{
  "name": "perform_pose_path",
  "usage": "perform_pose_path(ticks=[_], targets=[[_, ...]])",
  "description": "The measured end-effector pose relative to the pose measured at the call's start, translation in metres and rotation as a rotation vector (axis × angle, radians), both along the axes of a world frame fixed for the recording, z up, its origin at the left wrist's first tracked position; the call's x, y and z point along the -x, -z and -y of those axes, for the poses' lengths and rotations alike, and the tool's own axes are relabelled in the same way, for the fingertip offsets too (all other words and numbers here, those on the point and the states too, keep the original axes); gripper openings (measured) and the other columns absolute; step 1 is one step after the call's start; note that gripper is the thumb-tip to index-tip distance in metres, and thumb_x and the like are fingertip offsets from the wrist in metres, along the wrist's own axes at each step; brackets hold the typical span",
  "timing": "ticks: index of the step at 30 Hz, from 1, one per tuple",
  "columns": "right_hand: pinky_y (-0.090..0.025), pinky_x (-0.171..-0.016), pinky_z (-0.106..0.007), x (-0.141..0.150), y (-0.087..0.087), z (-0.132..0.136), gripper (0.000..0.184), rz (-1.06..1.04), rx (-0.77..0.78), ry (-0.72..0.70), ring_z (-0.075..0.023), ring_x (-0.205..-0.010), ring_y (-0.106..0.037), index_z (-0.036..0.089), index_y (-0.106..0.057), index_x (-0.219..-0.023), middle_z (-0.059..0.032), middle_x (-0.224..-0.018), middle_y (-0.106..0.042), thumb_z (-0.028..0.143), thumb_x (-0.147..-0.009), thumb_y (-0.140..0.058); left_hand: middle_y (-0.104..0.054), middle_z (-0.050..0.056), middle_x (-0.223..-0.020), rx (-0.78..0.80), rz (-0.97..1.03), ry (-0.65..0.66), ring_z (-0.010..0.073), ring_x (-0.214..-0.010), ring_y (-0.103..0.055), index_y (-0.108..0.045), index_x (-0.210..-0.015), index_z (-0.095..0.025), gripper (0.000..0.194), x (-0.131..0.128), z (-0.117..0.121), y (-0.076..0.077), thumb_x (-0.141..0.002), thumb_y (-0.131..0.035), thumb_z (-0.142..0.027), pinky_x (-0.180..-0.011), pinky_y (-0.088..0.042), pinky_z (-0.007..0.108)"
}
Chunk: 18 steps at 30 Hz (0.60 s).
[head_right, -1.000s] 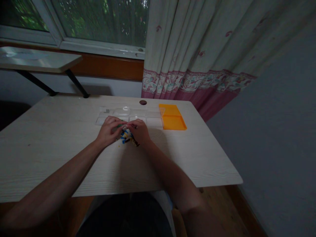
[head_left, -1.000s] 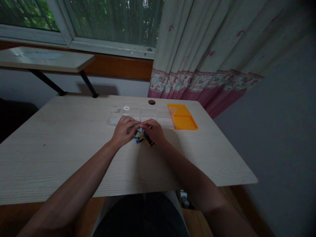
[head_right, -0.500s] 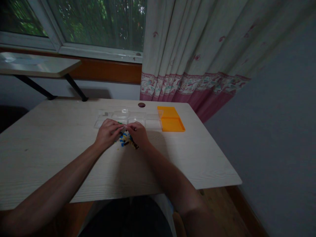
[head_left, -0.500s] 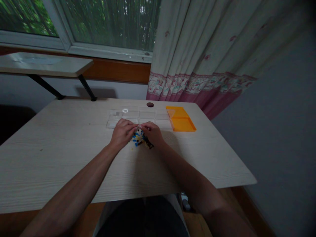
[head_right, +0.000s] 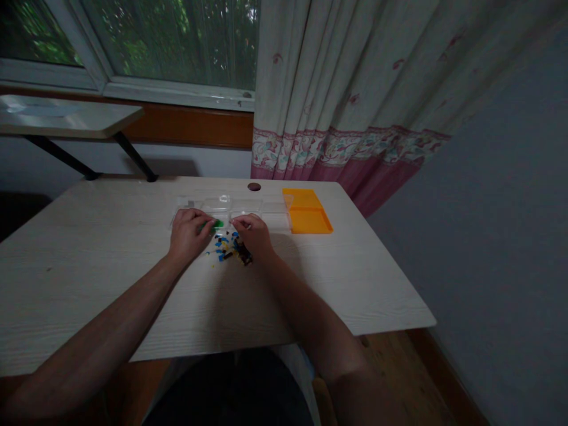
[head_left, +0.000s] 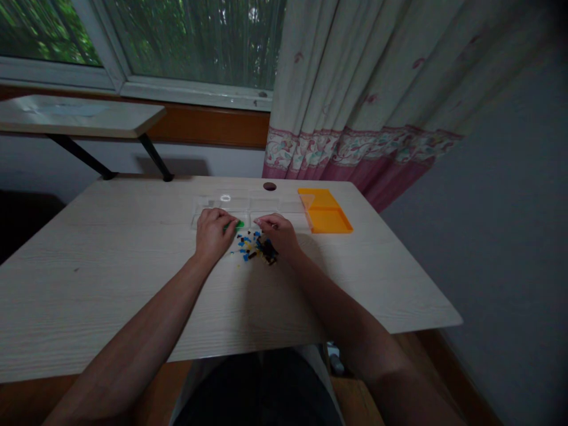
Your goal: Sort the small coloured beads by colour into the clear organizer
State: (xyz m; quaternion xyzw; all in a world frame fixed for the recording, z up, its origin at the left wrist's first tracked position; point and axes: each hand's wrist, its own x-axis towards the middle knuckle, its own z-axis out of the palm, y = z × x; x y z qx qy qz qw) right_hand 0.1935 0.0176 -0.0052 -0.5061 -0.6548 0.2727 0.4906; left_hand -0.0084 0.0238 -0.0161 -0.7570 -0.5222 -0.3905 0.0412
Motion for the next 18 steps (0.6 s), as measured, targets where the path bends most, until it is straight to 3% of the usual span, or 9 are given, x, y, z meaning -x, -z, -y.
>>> perform_pose_path(ticks=[7,9,14,18], targets=[[-0.046,-0.073,-0.029,-0.005,-0.001,-0.001,0.020,0.013,-0.042,-0.006,-0.0153,-0.075,-0.059,0.020,-0.073,-0.079,-0.0028,-0.081,-0.069,0.037,-0.085,-0.065,-0.065,0.007,-0.094,0.008,-0.020,-0.031,0.0269,-0.097,-0.051,-0.077,-0.093,-0.022,0.028,-0.001,0.000,0.000,-0.095,-0.052,-0.036,-0.089,-0.043,0.044],[-0.045,-0.072,-0.028,-0.006,-0.003,0.001,0.026,0.066,-0.081,-0.074,-0.0149,-0.075,-0.059,0.020,-0.073,-0.083,-0.0030,-0.081,-0.068,0.041,-0.089,-0.061,-0.065,0.007,-0.094,0.005,-0.021,-0.039,0.0271,-0.097,-0.051,-0.077,-0.093,-0.021,0.029,-0.002,0.000,0.000,-0.095,-0.051,-0.036,-0.089,-0.043,0.043],[-0.040,-0.084,-0.034,0.009,-0.005,0.021,0.037,0.532,-0.278,-0.372,-0.0193,-0.089,-0.056,0.023,-0.073,-0.100,-0.0053,-0.090,-0.066,0.055,-0.088,-0.061,-0.064,0.008,-0.095,0.016,-0.015,-0.045,0.0271,-0.097,-0.051,-0.076,-0.095,-0.022,0.031,-0.002,0.001,0.000,-0.096,-0.049,-0.036,-0.089,-0.042,0.044],[-0.034,-0.092,-0.041,0.030,0.000,0.044,0.053,0.853,-0.415,-0.328,-0.0275,-0.104,-0.048,0.019,-0.065,-0.115,-0.0116,-0.107,-0.061,0.063,-0.086,-0.059,-0.064,0.007,-0.097,0.019,0.017,-0.033,0.0261,-0.098,-0.051,-0.075,-0.100,-0.022,0.032,0.001,0.001,-0.002,-0.097,-0.047,-0.036,-0.092,-0.042,0.043]])
